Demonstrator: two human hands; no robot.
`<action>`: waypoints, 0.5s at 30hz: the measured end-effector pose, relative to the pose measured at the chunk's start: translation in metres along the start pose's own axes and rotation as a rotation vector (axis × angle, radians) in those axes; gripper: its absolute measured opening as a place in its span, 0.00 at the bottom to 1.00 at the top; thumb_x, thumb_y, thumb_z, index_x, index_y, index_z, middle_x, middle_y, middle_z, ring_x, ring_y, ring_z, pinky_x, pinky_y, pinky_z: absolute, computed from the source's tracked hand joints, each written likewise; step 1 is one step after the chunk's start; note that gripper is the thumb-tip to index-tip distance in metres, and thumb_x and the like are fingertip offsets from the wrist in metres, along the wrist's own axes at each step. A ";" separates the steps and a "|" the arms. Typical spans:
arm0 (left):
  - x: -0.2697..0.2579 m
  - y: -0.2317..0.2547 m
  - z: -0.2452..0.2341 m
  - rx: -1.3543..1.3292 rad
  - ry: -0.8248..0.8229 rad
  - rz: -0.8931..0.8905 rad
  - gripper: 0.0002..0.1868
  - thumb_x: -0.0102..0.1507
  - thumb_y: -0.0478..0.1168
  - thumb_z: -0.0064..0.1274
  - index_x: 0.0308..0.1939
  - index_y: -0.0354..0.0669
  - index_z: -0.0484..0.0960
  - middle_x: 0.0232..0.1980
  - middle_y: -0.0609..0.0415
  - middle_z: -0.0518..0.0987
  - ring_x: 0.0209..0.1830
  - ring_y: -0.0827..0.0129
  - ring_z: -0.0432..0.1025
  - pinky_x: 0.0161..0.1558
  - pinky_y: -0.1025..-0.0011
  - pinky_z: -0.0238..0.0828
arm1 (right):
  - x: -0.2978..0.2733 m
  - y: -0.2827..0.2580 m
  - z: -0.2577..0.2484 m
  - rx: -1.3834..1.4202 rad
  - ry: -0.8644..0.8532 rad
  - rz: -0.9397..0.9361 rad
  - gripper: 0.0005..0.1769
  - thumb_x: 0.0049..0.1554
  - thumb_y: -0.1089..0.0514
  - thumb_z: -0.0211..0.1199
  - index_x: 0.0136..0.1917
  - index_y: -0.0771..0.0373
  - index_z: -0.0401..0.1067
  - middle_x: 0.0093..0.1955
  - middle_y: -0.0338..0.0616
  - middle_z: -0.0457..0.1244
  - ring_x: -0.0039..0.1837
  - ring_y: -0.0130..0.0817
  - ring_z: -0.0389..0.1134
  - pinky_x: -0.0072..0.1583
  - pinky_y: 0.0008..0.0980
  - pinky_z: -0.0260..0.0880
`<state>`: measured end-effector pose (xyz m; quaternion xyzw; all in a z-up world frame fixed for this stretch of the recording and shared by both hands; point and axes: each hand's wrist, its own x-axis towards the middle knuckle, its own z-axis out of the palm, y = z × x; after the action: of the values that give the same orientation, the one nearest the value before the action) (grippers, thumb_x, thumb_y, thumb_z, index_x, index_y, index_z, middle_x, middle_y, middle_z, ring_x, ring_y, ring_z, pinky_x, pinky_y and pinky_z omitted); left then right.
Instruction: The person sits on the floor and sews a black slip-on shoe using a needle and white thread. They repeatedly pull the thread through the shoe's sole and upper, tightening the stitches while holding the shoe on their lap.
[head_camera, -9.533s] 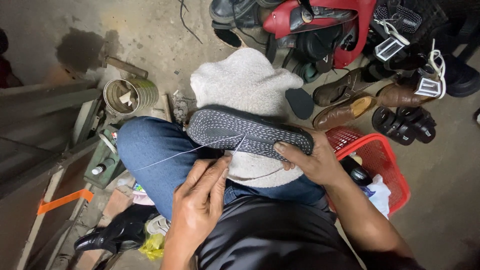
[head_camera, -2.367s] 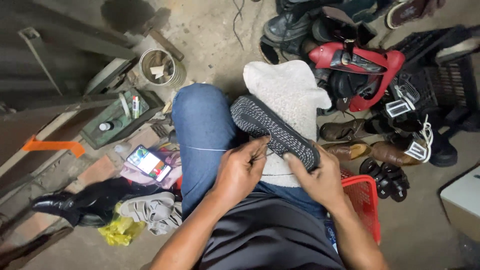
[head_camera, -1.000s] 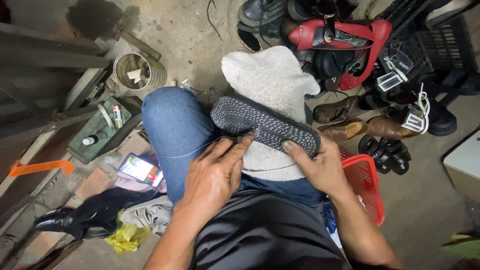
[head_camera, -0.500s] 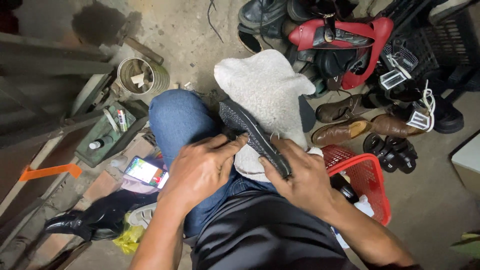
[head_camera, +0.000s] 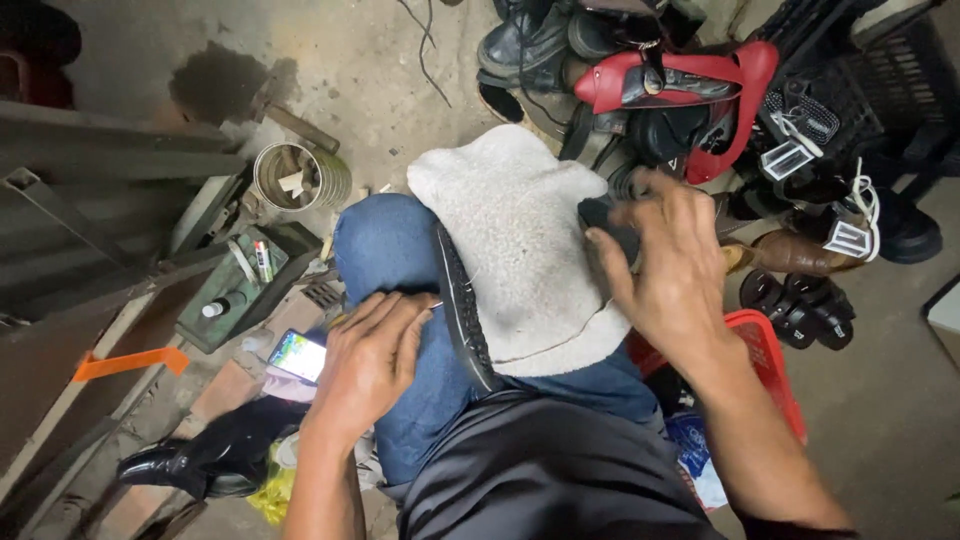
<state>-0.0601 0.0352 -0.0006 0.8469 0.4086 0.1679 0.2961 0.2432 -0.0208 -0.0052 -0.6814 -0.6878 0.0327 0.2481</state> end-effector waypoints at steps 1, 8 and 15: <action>0.001 0.002 0.001 0.000 0.000 0.004 0.10 0.70 0.39 0.47 0.45 0.53 0.86 0.27 0.58 0.78 0.32 0.60 0.76 0.34 0.65 0.76 | 0.002 -0.009 0.003 -0.002 0.003 0.002 0.11 0.60 0.59 0.72 0.50 0.67 0.75 0.61 0.60 0.64 0.61 0.64 0.66 0.58 0.54 0.69; 0.005 0.009 0.008 0.011 0.067 0.033 0.11 0.71 0.43 0.48 0.38 0.50 0.83 0.24 0.54 0.73 0.29 0.56 0.74 0.31 0.64 0.74 | -0.009 -0.055 0.038 0.279 -0.187 -0.207 0.13 0.59 0.61 0.64 0.58 0.60 0.72 0.74 0.58 0.58 0.78 0.67 0.50 0.69 0.64 0.56; 0.005 0.010 0.009 -0.044 0.085 -0.006 0.10 0.70 0.42 0.50 0.35 0.49 0.84 0.22 0.54 0.72 0.28 0.55 0.73 0.32 0.62 0.73 | -0.005 -0.059 0.027 0.355 -0.184 -0.211 0.10 0.59 0.60 0.64 0.55 0.60 0.73 0.74 0.51 0.61 0.78 0.61 0.56 0.70 0.53 0.59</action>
<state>-0.0466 0.0311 -0.0009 0.8310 0.4195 0.2116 0.2978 0.1778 -0.0218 -0.0077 -0.5454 -0.7584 0.1892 0.3027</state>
